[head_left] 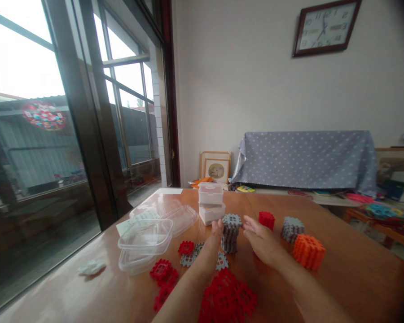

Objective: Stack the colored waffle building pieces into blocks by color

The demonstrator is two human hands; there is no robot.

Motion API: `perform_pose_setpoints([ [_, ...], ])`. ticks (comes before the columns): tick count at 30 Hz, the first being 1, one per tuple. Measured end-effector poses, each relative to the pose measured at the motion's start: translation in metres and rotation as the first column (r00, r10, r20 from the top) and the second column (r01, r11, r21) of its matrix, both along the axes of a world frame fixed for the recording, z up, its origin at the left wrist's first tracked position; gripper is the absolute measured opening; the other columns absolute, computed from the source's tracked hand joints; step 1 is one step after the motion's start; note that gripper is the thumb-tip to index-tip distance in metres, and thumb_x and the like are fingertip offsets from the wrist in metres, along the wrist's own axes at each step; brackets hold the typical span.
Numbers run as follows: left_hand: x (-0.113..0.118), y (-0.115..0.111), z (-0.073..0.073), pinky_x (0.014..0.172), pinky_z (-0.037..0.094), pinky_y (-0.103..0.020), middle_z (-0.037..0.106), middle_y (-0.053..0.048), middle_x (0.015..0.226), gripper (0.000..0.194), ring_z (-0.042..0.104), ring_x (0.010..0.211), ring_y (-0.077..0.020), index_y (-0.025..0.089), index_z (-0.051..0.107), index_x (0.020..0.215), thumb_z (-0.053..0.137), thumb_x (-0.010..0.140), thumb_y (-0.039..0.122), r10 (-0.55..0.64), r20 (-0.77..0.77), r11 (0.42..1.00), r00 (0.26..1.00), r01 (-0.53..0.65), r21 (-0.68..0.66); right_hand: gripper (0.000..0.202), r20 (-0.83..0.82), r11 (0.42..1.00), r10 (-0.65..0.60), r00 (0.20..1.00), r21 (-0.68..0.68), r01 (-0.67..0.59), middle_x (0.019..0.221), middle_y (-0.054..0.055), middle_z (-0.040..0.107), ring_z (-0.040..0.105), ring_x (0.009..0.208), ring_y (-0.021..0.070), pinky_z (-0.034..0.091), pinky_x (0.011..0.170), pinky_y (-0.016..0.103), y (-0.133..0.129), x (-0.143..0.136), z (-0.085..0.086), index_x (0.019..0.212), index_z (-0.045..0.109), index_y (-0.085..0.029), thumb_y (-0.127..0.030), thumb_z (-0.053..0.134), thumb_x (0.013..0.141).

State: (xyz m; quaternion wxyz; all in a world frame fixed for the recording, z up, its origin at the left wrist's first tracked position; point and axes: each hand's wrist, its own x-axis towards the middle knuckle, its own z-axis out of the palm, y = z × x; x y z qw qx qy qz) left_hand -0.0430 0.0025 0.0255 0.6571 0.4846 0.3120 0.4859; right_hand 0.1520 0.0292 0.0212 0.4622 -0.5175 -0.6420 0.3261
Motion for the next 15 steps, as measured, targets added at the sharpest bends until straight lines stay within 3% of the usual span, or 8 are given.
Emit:
perform_pose_setpoints([
  [3,-0.001,0.001,0.001,0.127,-0.002,-0.036,0.025,-0.002,0.166,0.086,0.005,0.155,-0.0235,0.019,0.030,0.158,0.032,0.093,0.074,-0.003,-0.015,1.000,1.000,0.003,0.014,0.067,-0.009,1.000,-0.008,1.000,0.003,0.008,0.148,0.020,0.054,0.053,0.137,0.0256,0.038,0.117,0.044,-0.007,-0.006,0.006,0.151,0.039,-0.010,-0.030,0.052,0.088],
  [10,0.000,0.002,0.000,0.127,-0.004,-0.036,0.023,-0.002,0.166,0.085,0.002,0.155,-0.0213,0.019,0.030,0.158,0.029,0.093,0.074,0.001,-0.015,1.000,1.000,-0.001,0.006,0.059,-0.095,0.998,0.006,0.995,0.056,-0.001,0.143,0.013,0.061,0.055,0.135,0.0273,0.041,0.115,0.046,-0.017,-0.017,0.011,0.143,0.053,-0.022,-0.031,0.059,0.086],
  [15,0.000,-0.001,0.001,0.127,-0.003,-0.037,0.021,-0.002,0.166,0.082,0.004,0.155,-0.0199,0.020,0.031,0.158,0.030,0.095,0.073,0.005,-0.005,1.000,1.000,-0.005,0.011,0.051,0.054,0.991,-0.055,0.997,0.122,0.048,0.138,0.014,0.065,0.059,0.130,0.0278,0.043,0.113,0.046,-0.010,-0.012,0.008,0.135,0.061,-0.018,-0.038,0.057,0.088],
])
